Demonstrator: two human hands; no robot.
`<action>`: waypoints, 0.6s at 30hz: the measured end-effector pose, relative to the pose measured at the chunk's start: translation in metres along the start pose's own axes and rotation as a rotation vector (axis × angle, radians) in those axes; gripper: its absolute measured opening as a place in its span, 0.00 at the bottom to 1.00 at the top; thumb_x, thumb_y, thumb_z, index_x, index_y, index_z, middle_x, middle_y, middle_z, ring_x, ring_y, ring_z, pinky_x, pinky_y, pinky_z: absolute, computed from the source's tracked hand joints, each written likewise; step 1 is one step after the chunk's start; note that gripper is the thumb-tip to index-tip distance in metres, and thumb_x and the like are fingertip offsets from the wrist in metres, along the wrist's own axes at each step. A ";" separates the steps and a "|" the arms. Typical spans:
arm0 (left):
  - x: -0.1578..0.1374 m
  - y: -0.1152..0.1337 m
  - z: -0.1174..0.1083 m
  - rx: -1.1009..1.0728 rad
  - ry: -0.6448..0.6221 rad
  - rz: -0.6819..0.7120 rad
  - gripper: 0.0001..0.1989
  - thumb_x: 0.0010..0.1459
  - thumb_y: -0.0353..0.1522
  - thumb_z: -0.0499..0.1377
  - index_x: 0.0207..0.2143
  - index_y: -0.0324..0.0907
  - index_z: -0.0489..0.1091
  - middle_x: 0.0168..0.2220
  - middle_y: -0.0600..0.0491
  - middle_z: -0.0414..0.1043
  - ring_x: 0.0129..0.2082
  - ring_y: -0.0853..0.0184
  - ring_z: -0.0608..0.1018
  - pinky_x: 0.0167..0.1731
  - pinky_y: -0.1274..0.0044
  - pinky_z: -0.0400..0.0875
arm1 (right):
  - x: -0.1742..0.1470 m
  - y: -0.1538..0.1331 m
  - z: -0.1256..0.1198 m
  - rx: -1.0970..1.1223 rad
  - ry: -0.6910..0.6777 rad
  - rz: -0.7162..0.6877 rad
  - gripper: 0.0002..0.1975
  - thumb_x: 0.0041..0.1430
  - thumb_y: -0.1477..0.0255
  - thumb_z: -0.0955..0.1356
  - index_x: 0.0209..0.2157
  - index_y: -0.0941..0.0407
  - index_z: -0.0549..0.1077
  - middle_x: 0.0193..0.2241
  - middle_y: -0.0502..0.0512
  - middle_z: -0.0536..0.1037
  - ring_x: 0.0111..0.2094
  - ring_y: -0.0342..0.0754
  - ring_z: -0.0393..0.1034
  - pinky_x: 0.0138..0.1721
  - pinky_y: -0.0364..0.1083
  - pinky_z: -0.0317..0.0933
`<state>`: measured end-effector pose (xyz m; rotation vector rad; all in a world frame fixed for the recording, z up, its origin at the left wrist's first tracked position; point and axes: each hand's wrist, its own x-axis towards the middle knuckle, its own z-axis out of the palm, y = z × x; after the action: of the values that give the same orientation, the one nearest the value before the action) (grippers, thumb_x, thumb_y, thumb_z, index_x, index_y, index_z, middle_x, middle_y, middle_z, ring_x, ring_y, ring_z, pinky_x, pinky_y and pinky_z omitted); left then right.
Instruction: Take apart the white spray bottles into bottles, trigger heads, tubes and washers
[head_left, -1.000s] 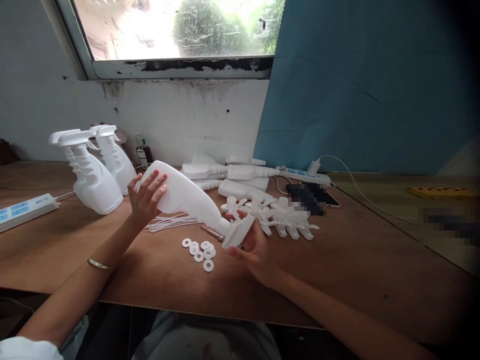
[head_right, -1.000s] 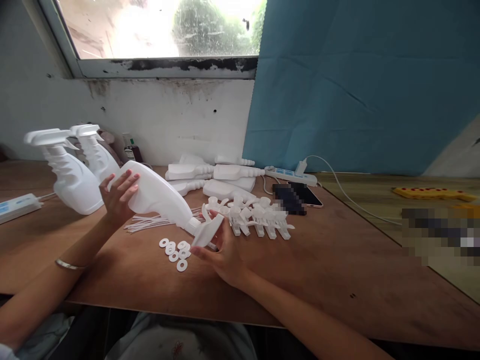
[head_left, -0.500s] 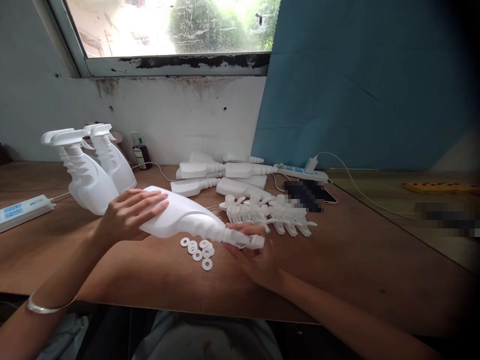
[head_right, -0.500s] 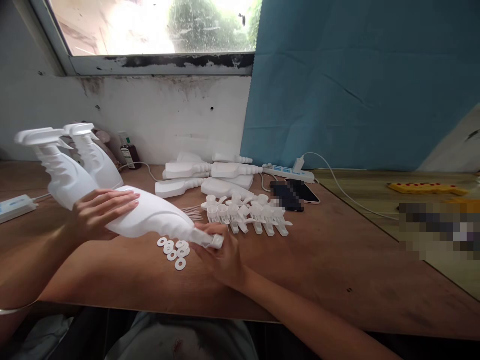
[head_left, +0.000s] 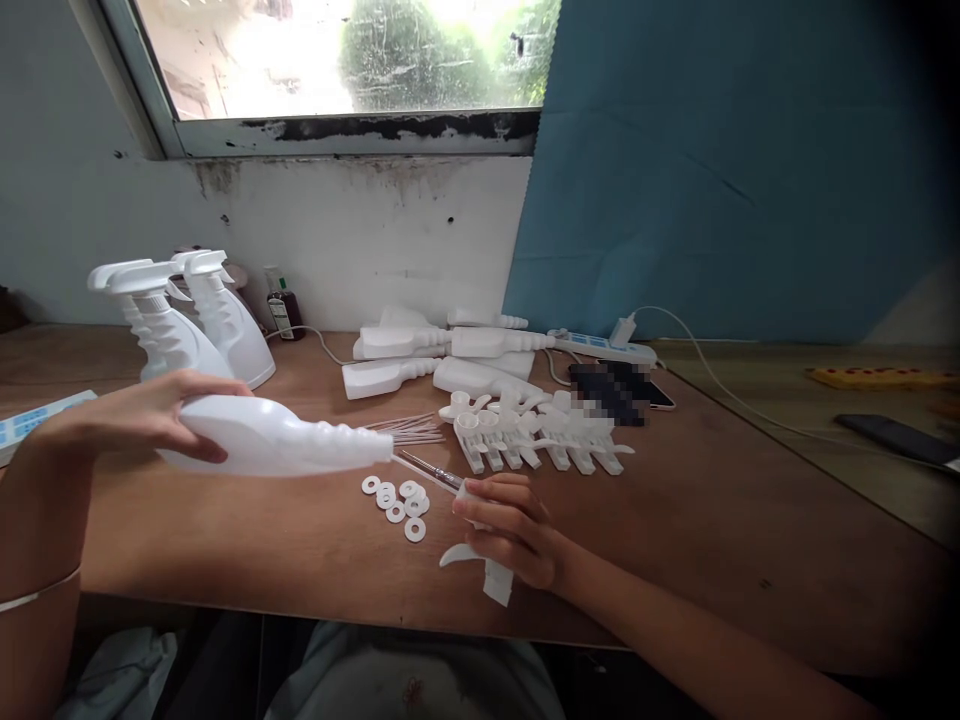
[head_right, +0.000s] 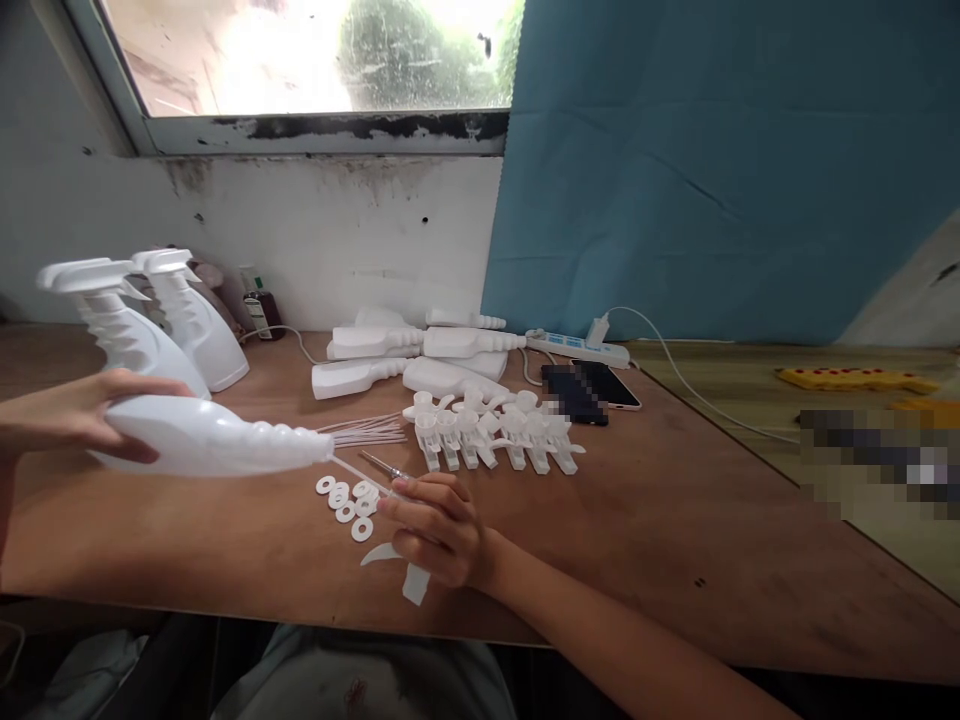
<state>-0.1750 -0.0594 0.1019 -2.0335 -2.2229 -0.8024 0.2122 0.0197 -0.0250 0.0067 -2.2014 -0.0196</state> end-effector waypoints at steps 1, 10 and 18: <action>0.003 -0.004 -0.001 -0.002 -0.163 -0.045 0.24 0.28 0.45 0.63 0.32 0.46 0.74 0.25 0.57 0.71 0.25 0.64 0.72 0.25 0.76 0.66 | -0.001 0.000 -0.002 -0.024 -0.014 -0.004 0.09 0.52 0.79 0.65 0.28 0.48 0.68 0.36 0.47 0.78 0.41 0.48 0.72 0.38 0.50 0.70; 0.022 -0.006 0.043 0.261 0.094 -0.111 0.27 0.38 0.48 0.60 0.42 0.46 0.68 0.26 0.57 0.72 0.27 0.65 0.73 0.28 0.79 0.63 | 0.003 -0.014 0.006 -0.008 0.222 -0.266 0.11 0.46 0.81 0.66 0.19 0.51 0.65 0.33 0.44 0.79 0.39 0.46 0.73 0.36 0.46 0.70; 0.037 0.066 0.121 0.608 0.008 0.292 0.16 0.48 0.37 0.54 0.40 0.42 0.66 0.34 0.47 0.75 0.31 0.57 0.75 0.35 0.69 0.62 | 0.006 -0.015 0.007 -0.094 0.213 -0.299 0.10 0.45 0.80 0.65 0.18 0.50 0.65 0.32 0.42 0.79 0.36 0.45 0.73 0.34 0.45 0.70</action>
<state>-0.0802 0.0225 0.0336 -1.9456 -1.7909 -0.0846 0.2028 0.0051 -0.0245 0.2735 -1.9669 -0.2772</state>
